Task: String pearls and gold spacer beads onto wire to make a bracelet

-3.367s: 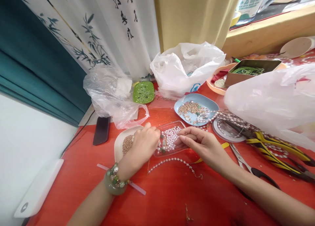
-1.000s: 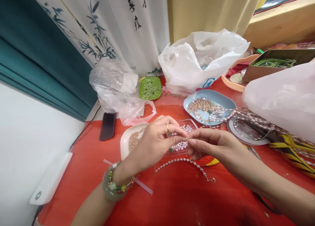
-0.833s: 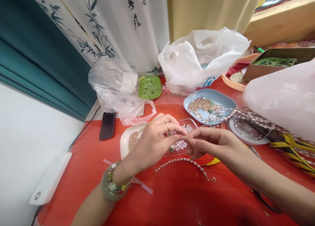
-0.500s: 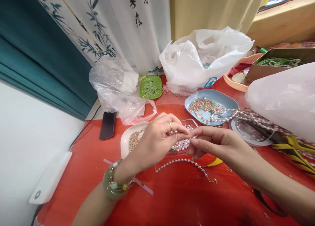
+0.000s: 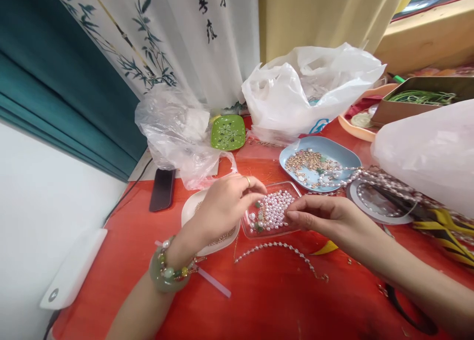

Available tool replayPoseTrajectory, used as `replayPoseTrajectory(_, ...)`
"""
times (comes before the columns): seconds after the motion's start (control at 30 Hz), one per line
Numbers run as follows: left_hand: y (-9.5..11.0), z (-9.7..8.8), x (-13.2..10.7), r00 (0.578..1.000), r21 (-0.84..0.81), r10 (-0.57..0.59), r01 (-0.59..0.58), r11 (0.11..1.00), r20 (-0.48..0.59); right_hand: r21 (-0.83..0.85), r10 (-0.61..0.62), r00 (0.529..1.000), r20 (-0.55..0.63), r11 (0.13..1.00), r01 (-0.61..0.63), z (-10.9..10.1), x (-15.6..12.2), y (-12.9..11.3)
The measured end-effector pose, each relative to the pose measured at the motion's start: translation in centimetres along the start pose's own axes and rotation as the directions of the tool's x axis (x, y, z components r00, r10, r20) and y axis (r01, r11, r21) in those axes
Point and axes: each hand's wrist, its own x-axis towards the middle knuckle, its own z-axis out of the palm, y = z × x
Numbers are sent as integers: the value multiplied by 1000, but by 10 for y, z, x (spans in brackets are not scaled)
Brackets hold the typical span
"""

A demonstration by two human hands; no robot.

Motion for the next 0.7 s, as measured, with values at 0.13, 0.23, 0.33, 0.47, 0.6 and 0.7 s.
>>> replayPoseTrajectory(0.13, -15, -2, 0, 988, 291, -37, -8, 957, 151, -25, -19, 994, -109, 1000, 17, 0, 2, 2)
replayPoseTrajectory(0.23, -24, 4, 1, 987, 425, 13, -80, 902, 158, 25, -13, 988, -153, 1000, 18, -1, 3, 4)
replayPoseTrajectory(0.33, -26, 12, 0, 985, 525, 80, -151, 837, 156, 61, 14, 983, -183, 998, -3, -1, 2, 4)
replayPoseTrajectory(0.47, -20, 19, -2, 977, 670, 103, -203, 714, 185, 124, 57, 983, -174, 992, -35, -1, 2, 2)
replayPoseTrajectory(0.6, -14, 21, -2, 976, 740, 76, -205, 641, 204, 163, 42, 989, -145, 986, -18, 0, 2, 2)
replayPoseTrajectory(0.7, -12, 22, -2, 978, 764, 55, -193, 615, 202, 167, 22, 986, -166, 986, 7, 0, 2, 3)
